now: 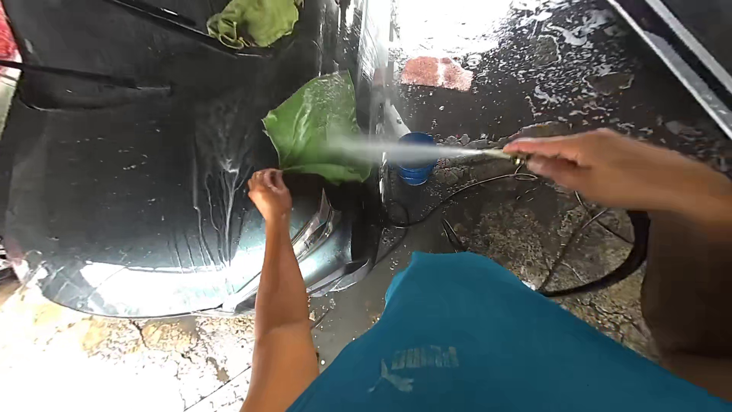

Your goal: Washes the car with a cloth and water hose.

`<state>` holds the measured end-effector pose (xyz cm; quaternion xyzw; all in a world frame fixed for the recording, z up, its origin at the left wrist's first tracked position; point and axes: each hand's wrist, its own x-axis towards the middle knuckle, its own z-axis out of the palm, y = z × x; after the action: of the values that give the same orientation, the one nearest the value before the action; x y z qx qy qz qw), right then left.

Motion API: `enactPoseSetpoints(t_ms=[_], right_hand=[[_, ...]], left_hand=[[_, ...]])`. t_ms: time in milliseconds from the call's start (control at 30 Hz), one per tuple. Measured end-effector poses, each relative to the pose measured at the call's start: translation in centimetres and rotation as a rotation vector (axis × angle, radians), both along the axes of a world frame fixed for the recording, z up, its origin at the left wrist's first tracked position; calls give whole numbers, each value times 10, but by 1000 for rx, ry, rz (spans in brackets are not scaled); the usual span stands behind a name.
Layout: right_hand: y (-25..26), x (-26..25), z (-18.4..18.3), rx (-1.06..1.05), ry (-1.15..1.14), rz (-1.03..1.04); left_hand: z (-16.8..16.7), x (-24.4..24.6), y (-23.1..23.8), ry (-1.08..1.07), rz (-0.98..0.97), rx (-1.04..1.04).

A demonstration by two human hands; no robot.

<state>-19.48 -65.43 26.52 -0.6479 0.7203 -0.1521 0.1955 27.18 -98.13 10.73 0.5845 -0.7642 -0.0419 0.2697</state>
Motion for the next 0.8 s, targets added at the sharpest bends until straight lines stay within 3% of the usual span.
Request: enactPoseSetpoints(t_ms=[100, 200, 267, 400, 600, 700, 800], right_hand=[[-1, -5, -4, 23, 20, -48], [-17, 16, 10, -60, 24, 1], [-25, 39, 21, -82, 41, 62], [-38, 37, 28, -133, 67, 23], [-11, 51, 2, 47, 26, 180], [-10, 43, -11, 89, 25, 116], [-8, 44, -10, 72, 11, 106]], left_hand=[[1, 2, 1, 88, 113, -75], [8, -37, 0, -3, -28, 13], [-13, -57, -13, -135, -138, 71], [-24, -63, -20, -97, -224, -52], [0, -33, -15, 50, -159, 109], [8, -12, -21, 165, -50, 87], [5, -10, -17, 147, -32, 81]])
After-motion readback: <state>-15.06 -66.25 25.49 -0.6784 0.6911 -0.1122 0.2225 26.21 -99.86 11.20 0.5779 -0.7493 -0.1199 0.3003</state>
